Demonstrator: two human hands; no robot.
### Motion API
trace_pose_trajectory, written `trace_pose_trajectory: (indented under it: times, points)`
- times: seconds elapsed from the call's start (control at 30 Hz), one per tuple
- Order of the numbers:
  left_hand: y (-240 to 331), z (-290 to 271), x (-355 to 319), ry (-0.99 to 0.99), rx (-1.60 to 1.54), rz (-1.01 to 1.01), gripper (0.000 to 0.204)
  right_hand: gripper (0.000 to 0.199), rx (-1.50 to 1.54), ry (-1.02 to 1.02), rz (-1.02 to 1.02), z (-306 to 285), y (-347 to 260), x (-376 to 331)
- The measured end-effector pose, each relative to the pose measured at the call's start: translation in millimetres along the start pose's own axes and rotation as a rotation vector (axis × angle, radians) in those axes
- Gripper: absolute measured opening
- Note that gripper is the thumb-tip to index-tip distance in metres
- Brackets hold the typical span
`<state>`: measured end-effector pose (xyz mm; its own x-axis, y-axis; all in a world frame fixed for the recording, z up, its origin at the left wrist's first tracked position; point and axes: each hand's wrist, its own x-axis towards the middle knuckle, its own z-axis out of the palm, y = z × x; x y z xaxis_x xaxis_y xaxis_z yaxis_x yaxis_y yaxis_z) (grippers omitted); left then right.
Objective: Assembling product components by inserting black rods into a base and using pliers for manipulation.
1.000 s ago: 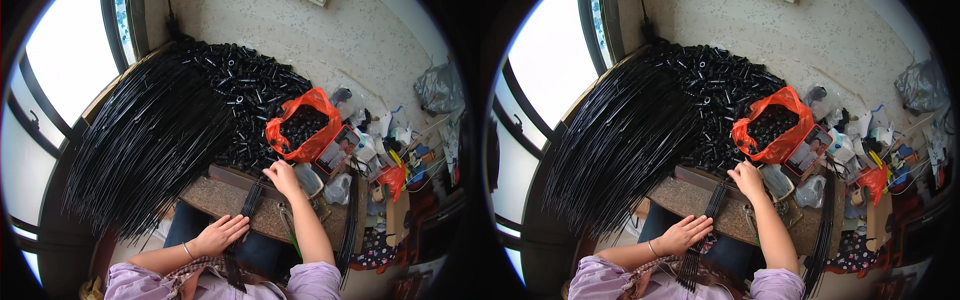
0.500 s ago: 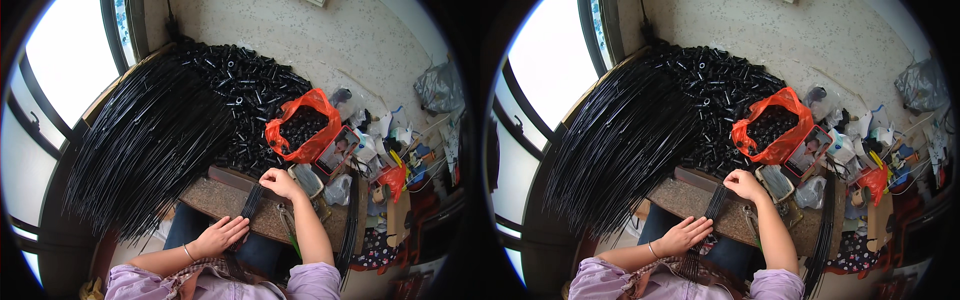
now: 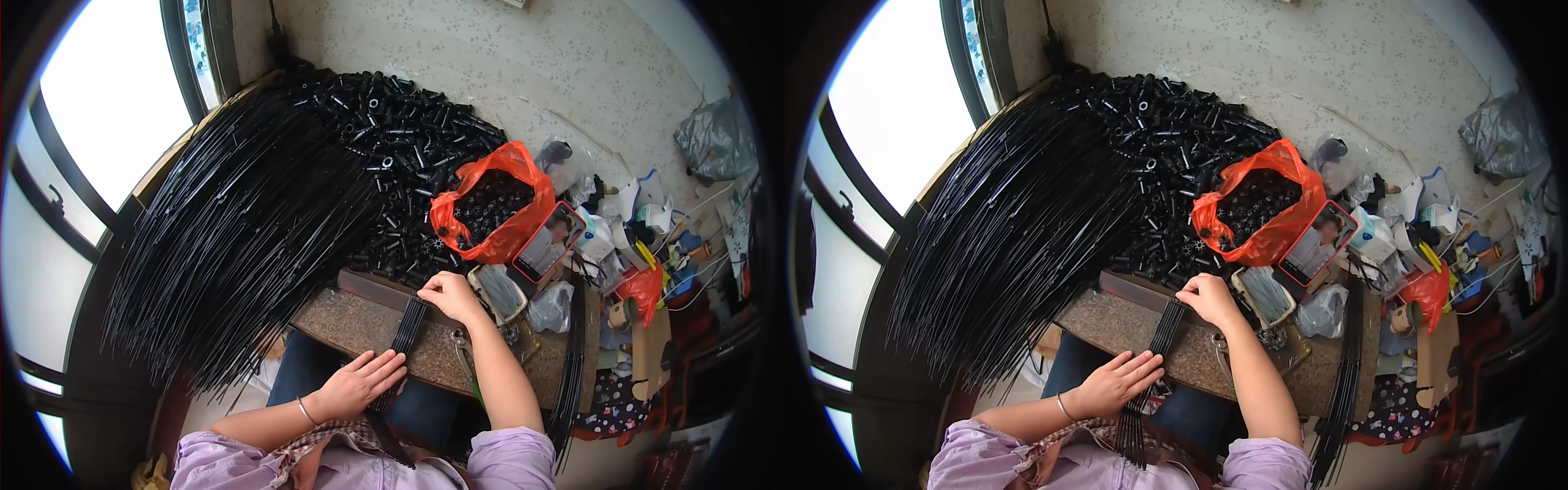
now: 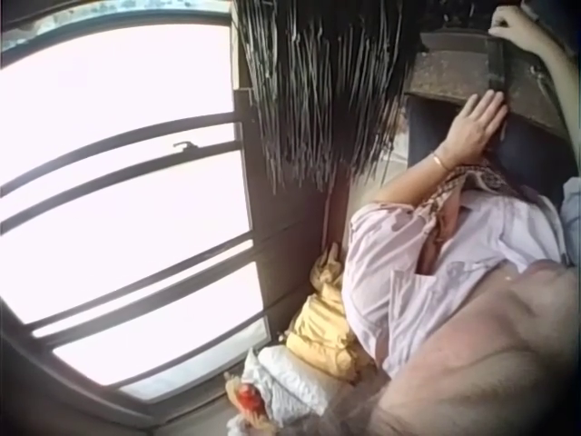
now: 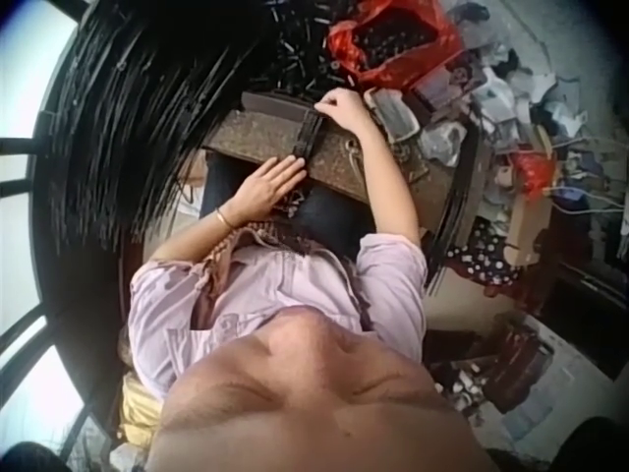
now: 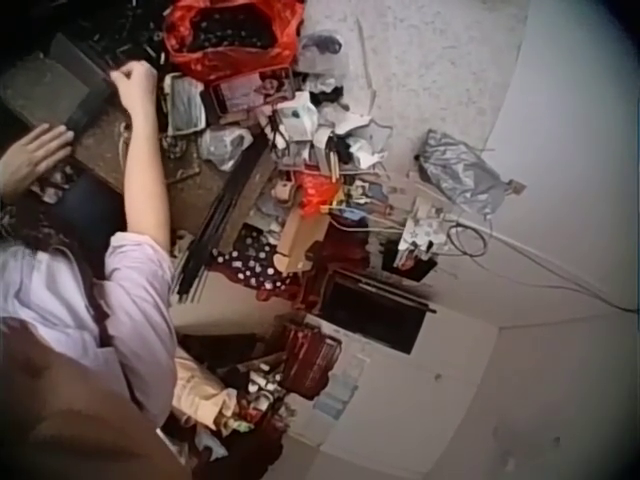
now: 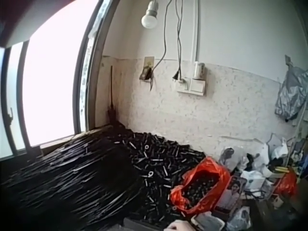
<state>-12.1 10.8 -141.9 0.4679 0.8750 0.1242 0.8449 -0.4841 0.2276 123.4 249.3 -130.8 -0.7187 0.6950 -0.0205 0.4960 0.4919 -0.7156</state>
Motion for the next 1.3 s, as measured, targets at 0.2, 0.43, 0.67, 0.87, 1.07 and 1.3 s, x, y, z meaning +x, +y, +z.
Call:
trace_pose_trajectory:
  times: [0.2, 0.43, 0.67, 0.87, 1.07, 1.3]
  points:
    - [1, -5, 1, -0.055, -0.035, -0.014, 0.077, 0.019, -0.013, 0.012, 0.022, -1, 0, -1]
    - [0, -4, 0, -0.043, -0.042, -0.019, 0.078, 0.016, 0.037, -0.005, 0.039, -3, -6, -3]
    - [-1, -1, 0, -0.037, -0.037, -0.013, 0.075, 0.015, -0.152, 0.040, -0.078, -6, -16, -6]
    - [1, -4, 1, -0.052, -0.085, -0.034, 0.076, 0.014, 0.018, 0.024, -0.148, -2, -12, -2]
    - [0, -2, 0, -0.052, -0.061, -0.031, 0.081, 0.013, -0.079, -0.075, -0.239, -2, -8, 3]
    - [1, -3, 1, -0.044, -0.074, -0.017, 0.082, 0.028, -0.382, 0.021, -0.147, 0, -6, 2]
